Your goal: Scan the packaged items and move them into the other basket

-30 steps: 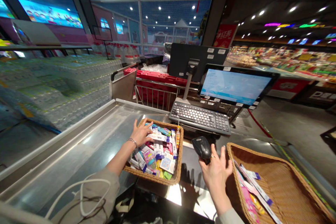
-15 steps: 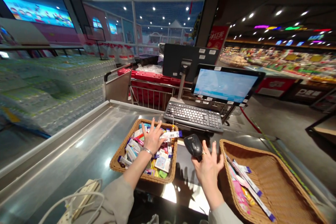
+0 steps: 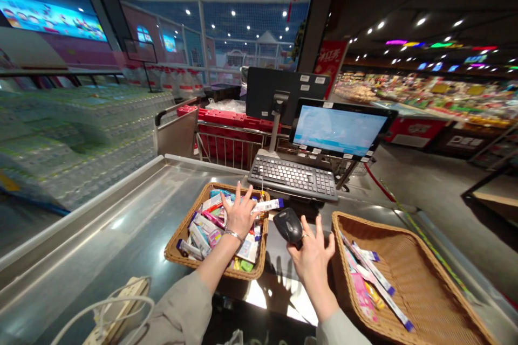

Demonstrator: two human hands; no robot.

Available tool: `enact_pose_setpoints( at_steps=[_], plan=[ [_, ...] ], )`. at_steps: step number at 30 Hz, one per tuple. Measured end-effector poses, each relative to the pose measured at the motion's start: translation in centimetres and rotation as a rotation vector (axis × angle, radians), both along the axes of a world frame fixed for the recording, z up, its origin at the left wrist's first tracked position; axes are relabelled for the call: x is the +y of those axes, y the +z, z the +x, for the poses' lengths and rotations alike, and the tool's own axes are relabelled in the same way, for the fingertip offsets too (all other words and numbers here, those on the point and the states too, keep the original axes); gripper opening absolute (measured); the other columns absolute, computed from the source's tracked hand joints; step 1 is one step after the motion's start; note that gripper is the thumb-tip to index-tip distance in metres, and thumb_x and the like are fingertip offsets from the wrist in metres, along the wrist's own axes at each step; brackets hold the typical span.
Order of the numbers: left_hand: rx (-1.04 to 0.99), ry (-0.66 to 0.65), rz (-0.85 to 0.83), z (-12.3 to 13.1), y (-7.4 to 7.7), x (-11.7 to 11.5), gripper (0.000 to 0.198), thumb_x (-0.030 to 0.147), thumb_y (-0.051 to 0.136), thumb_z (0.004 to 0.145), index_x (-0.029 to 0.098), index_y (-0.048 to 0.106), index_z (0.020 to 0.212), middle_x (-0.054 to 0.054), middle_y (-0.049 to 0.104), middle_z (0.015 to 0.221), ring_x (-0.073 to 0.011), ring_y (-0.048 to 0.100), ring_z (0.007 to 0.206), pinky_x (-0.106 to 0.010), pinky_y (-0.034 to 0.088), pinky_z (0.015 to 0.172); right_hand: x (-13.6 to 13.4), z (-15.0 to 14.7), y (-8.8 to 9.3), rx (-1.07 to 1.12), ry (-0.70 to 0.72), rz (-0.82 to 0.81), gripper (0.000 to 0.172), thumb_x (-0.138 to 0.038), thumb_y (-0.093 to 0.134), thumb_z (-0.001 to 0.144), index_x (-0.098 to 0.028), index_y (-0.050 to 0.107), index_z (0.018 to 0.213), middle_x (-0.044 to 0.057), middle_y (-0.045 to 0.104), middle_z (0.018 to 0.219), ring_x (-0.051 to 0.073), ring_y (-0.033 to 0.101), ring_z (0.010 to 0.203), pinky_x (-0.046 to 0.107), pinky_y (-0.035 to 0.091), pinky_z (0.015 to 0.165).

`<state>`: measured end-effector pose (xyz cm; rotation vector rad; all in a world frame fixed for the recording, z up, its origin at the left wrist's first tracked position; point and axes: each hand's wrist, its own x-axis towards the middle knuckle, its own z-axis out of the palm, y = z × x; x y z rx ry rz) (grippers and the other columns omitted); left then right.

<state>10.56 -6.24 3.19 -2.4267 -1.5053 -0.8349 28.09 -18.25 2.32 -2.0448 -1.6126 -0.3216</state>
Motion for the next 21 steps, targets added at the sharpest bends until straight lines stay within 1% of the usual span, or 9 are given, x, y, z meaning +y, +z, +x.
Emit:
enact_pose_setpoints(
  at_steps=[6, 14, 21],
  plan=[
    [-0.001, -0.008, -0.024, 0.16, -0.16, 0.12, 0.014, 0.038, 0.061, 0.085, 0.025, 0.065, 0.091, -0.003, 0.040, 0.149, -0.0373, 0.013, 0.145, -0.077, -0.013, 0.104, -0.25, 0.07, 0.21, 0.031, 0.028, -0.008, 0.036, -0.022, 0.050, 0.075, -0.021, 0.066, 0.107, 0.005, 0.057, 0.133, 0.030, 0.023, 0.141, 0.058, 0.008, 0.109],
    [-0.013, -0.007, -0.006, 0.66, -0.26, 0.30, 0.013, 0.037, 0.062, 0.085, 0.024, 0.065, 0.086, -0.003, 0.043, 0.147, -0.0380, 0.016, 0.144, -0.077, -0.012, 0.104, -0.44, 0.18, 0.61, 0.088, 0.041, -0.009, 0.034, -0.021, 0.051, 0.074, -0.022, 0.066, 0.104, 0.004, 0.058, 0.133, 0.030, 0.025, 0.141, 0.059, 0.007, 0.109],
    [-0.036, -0.013, 0.072, 0.90, -0.29, 0.49, 0.011, 0.035, 0.066, 0.082, 0.024, 0.065, 0.085, -0.004, 0.047, 0.145, -0.0377, 0.019, 0.144, -0.078, -0.009, 0.104, -0.46, 0.55, 0.31, 0.089, 0.074, 0.026, 0.029, -0.019, 0.053, 0.073, -0.021, 0.066, 0.099, 0.005, 0.059, 0.131, 0.031, 0.028, 0.139, 0.060, 0.008, 0.108]
  ],
)
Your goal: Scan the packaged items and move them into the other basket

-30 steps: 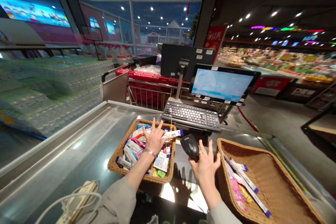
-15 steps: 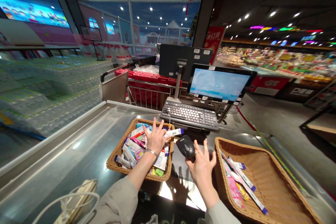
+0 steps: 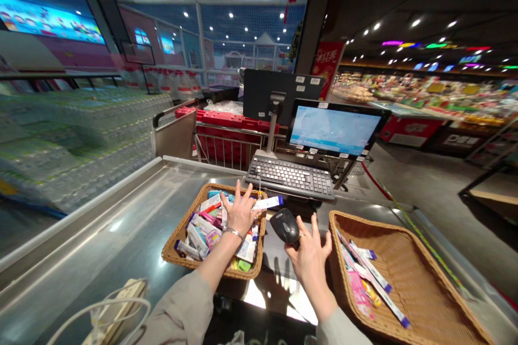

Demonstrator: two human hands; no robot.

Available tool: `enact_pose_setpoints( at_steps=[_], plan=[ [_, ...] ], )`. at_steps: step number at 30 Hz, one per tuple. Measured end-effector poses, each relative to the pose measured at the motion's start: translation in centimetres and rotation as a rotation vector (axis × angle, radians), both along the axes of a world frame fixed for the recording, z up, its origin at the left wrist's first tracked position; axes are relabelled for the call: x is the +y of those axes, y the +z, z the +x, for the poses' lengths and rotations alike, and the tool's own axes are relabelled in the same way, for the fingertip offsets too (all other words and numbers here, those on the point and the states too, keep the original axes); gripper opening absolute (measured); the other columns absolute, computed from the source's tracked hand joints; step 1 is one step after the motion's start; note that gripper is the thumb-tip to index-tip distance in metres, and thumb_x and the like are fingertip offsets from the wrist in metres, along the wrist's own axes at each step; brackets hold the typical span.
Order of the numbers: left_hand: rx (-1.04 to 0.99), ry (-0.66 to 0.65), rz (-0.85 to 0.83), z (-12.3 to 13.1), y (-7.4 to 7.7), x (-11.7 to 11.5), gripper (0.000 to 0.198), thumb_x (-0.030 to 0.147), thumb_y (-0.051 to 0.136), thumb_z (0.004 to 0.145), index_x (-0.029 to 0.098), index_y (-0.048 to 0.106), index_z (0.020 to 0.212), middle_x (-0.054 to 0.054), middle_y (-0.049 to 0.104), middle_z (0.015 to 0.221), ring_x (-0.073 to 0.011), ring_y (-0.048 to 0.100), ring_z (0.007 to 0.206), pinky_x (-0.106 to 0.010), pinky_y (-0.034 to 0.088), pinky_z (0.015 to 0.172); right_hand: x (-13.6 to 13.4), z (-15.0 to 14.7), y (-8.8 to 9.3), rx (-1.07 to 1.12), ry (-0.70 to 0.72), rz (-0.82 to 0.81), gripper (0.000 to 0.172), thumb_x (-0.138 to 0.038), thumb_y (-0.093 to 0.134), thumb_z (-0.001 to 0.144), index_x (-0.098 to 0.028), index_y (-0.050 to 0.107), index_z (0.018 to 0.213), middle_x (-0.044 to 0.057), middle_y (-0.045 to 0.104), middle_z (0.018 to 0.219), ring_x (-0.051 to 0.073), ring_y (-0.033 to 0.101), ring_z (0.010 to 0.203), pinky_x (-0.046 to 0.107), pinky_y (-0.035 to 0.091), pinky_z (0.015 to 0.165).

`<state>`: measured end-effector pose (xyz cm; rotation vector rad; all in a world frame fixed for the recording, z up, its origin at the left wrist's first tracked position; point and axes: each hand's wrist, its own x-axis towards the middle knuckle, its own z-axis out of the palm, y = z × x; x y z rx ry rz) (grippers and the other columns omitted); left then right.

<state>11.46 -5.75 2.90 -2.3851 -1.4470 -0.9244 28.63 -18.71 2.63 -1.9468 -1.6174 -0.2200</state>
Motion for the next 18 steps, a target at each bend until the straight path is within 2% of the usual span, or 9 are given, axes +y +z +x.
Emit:
enact_pose_setpoints(
  at_steps=[8, 14, 18],
  plan=[
    [-0.022, -0.001, 0.026, 0.2, -0.2, 0.3, 0.013, 0.037, 0.067, 0.081, 0.024, 0.064, 0.085, -0.003, 0.047, 0.145, -0.0375, 0.021, 0.143, -0.077, -0.009, 0.105, -0.1, 0.1, -0.2, -0.063, -0.002, 0.023, 0.027, -0.020, 0.052, 0.075, -0.022, 0.066, 0.098, 0.005, 0.060, 0.130, 0.031, 0.029, 0.139, 0.060, 0.009, 0.108],
    [-0.018, 0.005, 0.043, 0.6, 0.3, 0.0, 0.015, 0.037, 0.068, 0.080, 0.023, 0.064, 0.081, -0.003, 0.049, 0.143, -0.0381, 0.022, 0.143, -0.076, -0.012, 0.105, -0.2, 0.7, -0.5, -0.166, -0.117, 0.019, 0.042, -0.020, 0.053, 0.076, -0.023, 0.061, 0.117, 0.007, 0.052, 0.139, 0.031, 0.022, 0.142, 0.059, 0.013, 0.107],
    [-0.023, -0.013, 0.044, 0.8, 0.4, -0.1, 0.013, 0.037, 0.067, 0.082, 0.024, 0.065, 0.082, -0.004, 0.051, 0.142, -0.0378, 0.022, 0.143, -0.077, -0.012, 0.104, -0.4, 1.0, -0.7, -0.210, -0.171, 0.007, 0.044, -0.023, 0.054, 0.077, -0.023, 0.060, 0.121, 0.006, 0.047, 0.143, 0.031, 0.019, 0.143, 0.059, 0.014, 0.107]
  ],
)
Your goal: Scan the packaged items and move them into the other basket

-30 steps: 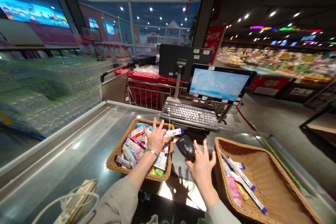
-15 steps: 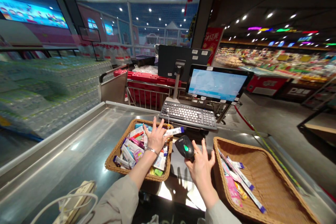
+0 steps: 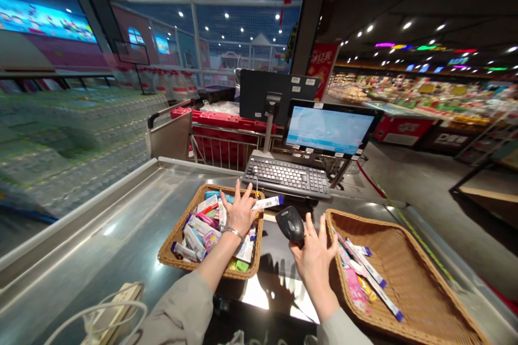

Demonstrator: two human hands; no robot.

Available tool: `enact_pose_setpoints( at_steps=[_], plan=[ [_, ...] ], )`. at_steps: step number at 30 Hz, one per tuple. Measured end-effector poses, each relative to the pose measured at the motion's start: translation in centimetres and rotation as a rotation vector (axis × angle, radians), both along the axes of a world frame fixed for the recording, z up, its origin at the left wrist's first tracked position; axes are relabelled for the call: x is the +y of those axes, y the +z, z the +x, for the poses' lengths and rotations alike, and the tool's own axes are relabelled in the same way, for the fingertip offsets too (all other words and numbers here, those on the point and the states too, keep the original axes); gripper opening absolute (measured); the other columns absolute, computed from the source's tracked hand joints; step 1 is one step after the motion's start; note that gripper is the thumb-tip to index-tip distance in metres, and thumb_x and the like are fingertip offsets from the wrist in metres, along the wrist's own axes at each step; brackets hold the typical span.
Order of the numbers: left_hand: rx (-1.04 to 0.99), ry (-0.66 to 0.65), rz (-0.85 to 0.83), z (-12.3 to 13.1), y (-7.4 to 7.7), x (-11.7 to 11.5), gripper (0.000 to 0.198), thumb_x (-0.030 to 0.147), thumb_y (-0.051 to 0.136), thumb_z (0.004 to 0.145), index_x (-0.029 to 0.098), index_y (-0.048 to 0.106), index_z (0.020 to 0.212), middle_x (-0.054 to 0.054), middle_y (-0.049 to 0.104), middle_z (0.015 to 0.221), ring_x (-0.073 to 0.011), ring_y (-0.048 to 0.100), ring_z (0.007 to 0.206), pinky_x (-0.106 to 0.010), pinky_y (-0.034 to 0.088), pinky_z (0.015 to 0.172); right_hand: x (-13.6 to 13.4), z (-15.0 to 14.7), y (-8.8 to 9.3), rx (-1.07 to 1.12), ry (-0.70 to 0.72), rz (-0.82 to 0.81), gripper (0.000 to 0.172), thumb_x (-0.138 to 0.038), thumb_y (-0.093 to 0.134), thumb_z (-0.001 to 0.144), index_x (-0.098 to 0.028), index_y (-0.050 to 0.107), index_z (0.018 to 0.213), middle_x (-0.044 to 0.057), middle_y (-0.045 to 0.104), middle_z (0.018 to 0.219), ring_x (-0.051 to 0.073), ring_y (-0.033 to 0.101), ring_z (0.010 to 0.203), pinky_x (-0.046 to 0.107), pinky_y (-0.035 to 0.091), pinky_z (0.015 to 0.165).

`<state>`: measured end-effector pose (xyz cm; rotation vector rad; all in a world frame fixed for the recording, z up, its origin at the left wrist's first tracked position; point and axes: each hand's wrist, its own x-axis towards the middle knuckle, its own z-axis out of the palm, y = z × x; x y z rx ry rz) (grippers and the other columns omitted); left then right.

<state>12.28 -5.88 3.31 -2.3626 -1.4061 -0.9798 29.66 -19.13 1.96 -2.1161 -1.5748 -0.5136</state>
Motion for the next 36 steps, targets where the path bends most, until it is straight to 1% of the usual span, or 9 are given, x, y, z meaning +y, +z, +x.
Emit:
enact_pose_setpoints(
  at_steps=[5, 9, 14, 19, 22, 26, 31, 36],
  plan=[
    [-0.007, -0.037, -0.009, 0.3, -0.2, 0.2, 0.013, 0.037, 0.068, 0.081, 0.024, 0.065, 0.083, -0.004, 0.051, 0.141, -0.0377, 0.022, 0.143, -0.076, -0.012, 0.105, -0.4, 0.3, -0.1, -0.025, -0.014, 0.010, 0.047, -0.025, 0.051, 0.079, -0.022, 0.057, 0.125, 0.008, 0.046, 0.144, 0.032, 0.017, 0.143, 0.059, 0.013, 0.107],
    [-0.017, -0.057, -0.012, 1.0, 0.0, 0.2, 0.011, 0.035, 0.068, 0.081, 0.024, 0.065, 0.081, -0.003, 0.050, 0.143, -0.0375, 0.021, 0.143, -0.076, -0.011, 0.105, -0.7, 0.5, -0.1, -0.018, -0.018, 0.029, 0.045, -0.025, 0.051, 0.079, -0.020, 0.057, 0.124, 0.008, 0.047, 0.143, 0.033, 0.017, 0.142, 0.060, 0.013, 0.107],
    [-0.006, -0.098, -0.002, 2.0, 0.1, 0.1, 0.008, 0.032, 0.064, 0.084, 0.025, 0.063, 0.081, 0.001, 0.049, 0.143, -0.0355, 0.021, 0.144, -0.075, -0.012, 0.105, -1.2, 1.1, 0.3, -0.014, -0.047, 0.046, 0.045, -0.023, 0.053, 0.077, -0.021, 0.058, 0.122, 0.006, 0.047, 0.143, 0.032, 0.018, 0.142, 0.059, 0.014, 0.107],
    [-0.006, -0.143, 0.004, 3.4, 0.2, 0.1, 0.004, 0.028, 0.063, 0.083, 0.025, 0.063, 0.082, -0.001, 0.050, 0.142, -0.0344, 0.022, 0.144, -0.075, -0.008, 0.107, -2.0, 2.0, 0.5, -0.024, -0.099, 0.043, 0.048, -0.024, 0.051, 0.078, -0.017, 0.056, 0.126, 0.008, 0.049, 0.142, 0.032, 0.016, 0.143, 0.059, 0.015, 0.107],
    [-0.005, -0.166, 0.007, 4.3, 0.2, 0.1, 0.004, 0.028, 0.064, 0.082, 0.024, 0.063, 0.081, -0.002, 0.052, 0.142, -0.0351, 0.024, 0.143, -0.075, -0.006, 0.107, -2.4, 2.6, 0.3, -0.014, -0.135, 0.038, 0.048, -0.026, 0.050, 0.079, -0.018, 0.056, 0.125, 0.010, 0.048, 0.142, 0.032, 0.013, 0.143, 0.059, 0.015, 0.107],
    [0.006, -0.207, 0.011, 5.5, 0.2, -0.1, 0.004, 0.028, 0.064, 0.083, 0.024, 0.063, 0.081, -0.003, 0.051, 0.142, -0.0360, 0.023, 0.143, -0.076, -0.005, 0.106, -2.7, 3.3, -0.1, -0.004, -0.188, 0.045, 0.047, -0.028, 0.050, 0.080, -0.019, 0.056, 0.126, 0.009, 0.049, 0.141, 0.031, 0.012, 0.144, 0.061, 0.014, 0.107],
    [0.013, -0.250, 0.010, 7.0, 0.3, -0.2, 0.004, 0.028, 0.062, 0.083, 0.025, 0.064, 0.083, -0.003, 0.051, 0.142, -0.0359, 0.022, 0.143, -0.076, -0.003, 0.107, -3.3, 4.0, -0.1, -0.001, -0.237, 0.054, 0.047, -0.029, 0.049, 0.080, -0.017, 0.056, 0.125, 0.013, 0.049, 0.141, 0.032, 0.014, 0.143, 0.062, 0.014, 0.106],
    [0.018, -0.283, 0.015, 8.6, 0.3, -0.3, 0.006, 0.030, 0.062, 0.084, 0.025, 0.064, 0.083, -0.002, 0.050, 0.142, -0.0347, 0.021, 0.144, -0.076, -0.004, 0.107, -4.1, 4.8, 0.4, 0.015, -0.255, 0.047, 0.046, -0.031, 0.049, 0.083, -0.017, 0.055, 0.126, 0.011, 0.051, 0.140, 0.032, 0.015, 0.143, 0.060, 0.013, 0.107]
  ],
)
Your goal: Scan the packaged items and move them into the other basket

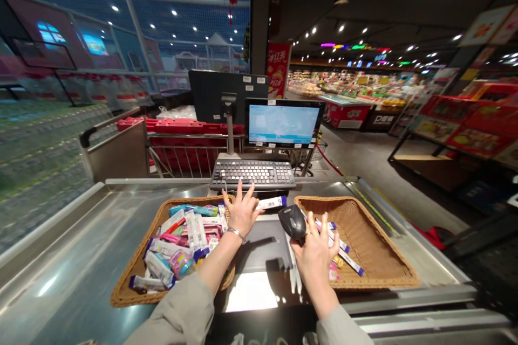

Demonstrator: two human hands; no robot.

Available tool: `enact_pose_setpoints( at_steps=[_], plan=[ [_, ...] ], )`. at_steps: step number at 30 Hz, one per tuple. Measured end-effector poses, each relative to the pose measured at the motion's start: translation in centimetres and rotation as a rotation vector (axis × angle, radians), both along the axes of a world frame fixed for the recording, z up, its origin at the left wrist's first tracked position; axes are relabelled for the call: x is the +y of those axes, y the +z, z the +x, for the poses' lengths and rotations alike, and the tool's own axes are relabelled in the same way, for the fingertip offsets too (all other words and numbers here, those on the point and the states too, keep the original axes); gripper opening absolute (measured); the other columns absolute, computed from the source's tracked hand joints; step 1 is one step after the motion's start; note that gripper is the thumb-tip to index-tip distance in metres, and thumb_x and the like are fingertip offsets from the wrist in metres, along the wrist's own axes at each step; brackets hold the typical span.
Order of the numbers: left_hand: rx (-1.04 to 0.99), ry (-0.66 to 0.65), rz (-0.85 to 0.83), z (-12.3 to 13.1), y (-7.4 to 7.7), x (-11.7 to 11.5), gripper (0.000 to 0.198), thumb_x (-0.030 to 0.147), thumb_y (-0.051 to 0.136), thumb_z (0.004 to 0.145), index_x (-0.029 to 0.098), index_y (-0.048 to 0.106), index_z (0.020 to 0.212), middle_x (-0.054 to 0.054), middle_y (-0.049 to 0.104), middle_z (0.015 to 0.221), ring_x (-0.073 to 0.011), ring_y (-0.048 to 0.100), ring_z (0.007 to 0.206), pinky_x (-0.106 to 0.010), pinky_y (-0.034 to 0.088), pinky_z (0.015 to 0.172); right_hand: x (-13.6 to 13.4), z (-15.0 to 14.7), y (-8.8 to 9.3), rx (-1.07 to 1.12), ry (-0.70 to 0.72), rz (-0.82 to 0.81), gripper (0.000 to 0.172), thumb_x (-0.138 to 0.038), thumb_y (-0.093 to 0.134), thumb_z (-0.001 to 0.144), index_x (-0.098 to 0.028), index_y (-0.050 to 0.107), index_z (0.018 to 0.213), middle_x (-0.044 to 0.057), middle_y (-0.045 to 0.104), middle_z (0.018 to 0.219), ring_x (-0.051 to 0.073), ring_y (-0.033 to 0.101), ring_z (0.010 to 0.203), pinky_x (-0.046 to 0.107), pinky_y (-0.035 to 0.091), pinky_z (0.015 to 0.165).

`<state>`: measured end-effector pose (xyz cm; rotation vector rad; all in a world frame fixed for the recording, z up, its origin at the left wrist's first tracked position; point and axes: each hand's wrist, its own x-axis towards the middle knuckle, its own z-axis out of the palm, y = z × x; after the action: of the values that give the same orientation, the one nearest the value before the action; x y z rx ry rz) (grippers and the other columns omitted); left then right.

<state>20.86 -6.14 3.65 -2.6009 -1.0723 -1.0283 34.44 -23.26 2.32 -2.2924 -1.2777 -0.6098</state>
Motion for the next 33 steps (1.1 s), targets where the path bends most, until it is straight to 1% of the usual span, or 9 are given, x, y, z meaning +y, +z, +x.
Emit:
enact_pose_setpoints(
  at_steps=[4, 8, 12, 18, 23, 29, 33],
  plan=[
    [0.022, -0.037, 0.003, 1.1, 0.2, -0.1, 0.007, 0.033, 0.062, 0.084, 0.026, 0.064, 0.085, -0.002, 0.049, 0.143, -0.0353, 0.021, 0.144, -0.076, -0.005, 0.107, -0.5, 0.9, -0.3, 0.002, -0.021, 0.036, 0.046, -0.033, 0.049, 0.084, -0.016, 0.055, 0.126, 0.011, 0.054, 0.137, 0.031, 0.014, 0.143, 0.060, 0.012, 0.107],
    [0.038, -0.067, -0.001, 2.4, 0.6, -0.4, 0.007, 0.032, 0.061, 0.084, 0.025, 0.064, 0.085, -0.002, 0.049, 0.144, -0.0358, 0.022, 0.144, -0.076, -0.004, 0.107, -0.9, 2.0, -0.5, 0.018, -0.059, 0.078, 0.047, -0.036, 0.047, 0.086, -0.013, 0.055, 0.126, 0.013, 0.055, 0.134, 0.031, 0.017, 0.142, 0.058, 0.011, 0.108],
    [0.043, -0.092, -0.001, 3.8, 0.8, -0.6, 0.007, 0.029, 0.058, 0.086, 0.025, 0.062, 0.083, -0.002, 0.049, 0.144, -0.0350, 0.023, 0.143, -0.076, -0.003, 0.107, -1.6, 3.0, -0.3, 0.043, -0.107, 0.064, 0.047, -0.037, 0.041, 0.088, -0.012, 0.055, 0.125, 0.015, 0.054, 0.135, 0.031, 0.019, 0.142, 0.058, 0.010, 0.107],
    [0.052, -0.143, 0.004, 5.8, 0.8, -1.0, 0.006, 0.027, 0.058, 0.086, 0.025, 0.063, 0.083, -0.001, 0.050, 0.143, -0.0346, 0.022, 0.144, -0.076, -0.004, 0.107, -2.6, 4.4, -0.2, 0.048, -0.170, 0.079, 0.048, -0.040, 0.039, 0.089, -0.012, 0.056, 0.123, 0.014, 0.056, 0.133, 0.028, 0.017, 0.143, 0.056, 0.009, 0.108],
    [0.071, -0.193, -0.004, 7.3, 1.0, -1.2, 0.006, 0.031, 0.064, 0.082, 0.025, 0.064, 0.084, -0.003, 0.050, 0.143, -0.0357, 0.021, 0.144, -0.076, -0.004, 0.107, -3.4, 5.7, -0.4, 0.069, -0.230, 0.089, 0.050, -0.040, 0.038, 0.088, -0.011, 0.055, 0.125, 0.015, 0.056, 0.132, 0.028, 0.019, 0.142, 0.056, 0.010, 0.108],
    [0.122, -0.270, 0.006, 9.2, 0.9, -1.3, 0.007, 0.032, 0.068, 0.080, 0.026, 0.064, 0.082, -0.001, 0.049, 0.144, -0.0364, 0.022, 0.143, -0.078, -0.004, 0.106, -4.6, 7.1, -0.4, 0.092, -0.271, 0.098, 0.045, -0.039, 0.039, 0.087, -0.013, 0.061, 0.117, 0.012, 0.055, 0.135, 0.029, 0.017, 0.143, 0.056, 0.010, 0.109],
    [0.151, -0.324, 0.018, 10.3, 0.5, -1.3, 0.004, 0.030, 0.067, 0.081, 0.026, 0.065, 0.082, -0.001, 0.050, 0.143, -0.0354, 0.022, 0.144, -0.078, -0.002, 0.105, -5.2, 7.6, -0.3, 0.109, -0.290, 0.124, 0.043, -0.038, 0.040, 0.087, -0.013, 0.062, 0.114, 0.013, 0.056, 0.134, 0.029, 0.017, 0.143, 0.057, 0.012, 0.107]
  ],
)
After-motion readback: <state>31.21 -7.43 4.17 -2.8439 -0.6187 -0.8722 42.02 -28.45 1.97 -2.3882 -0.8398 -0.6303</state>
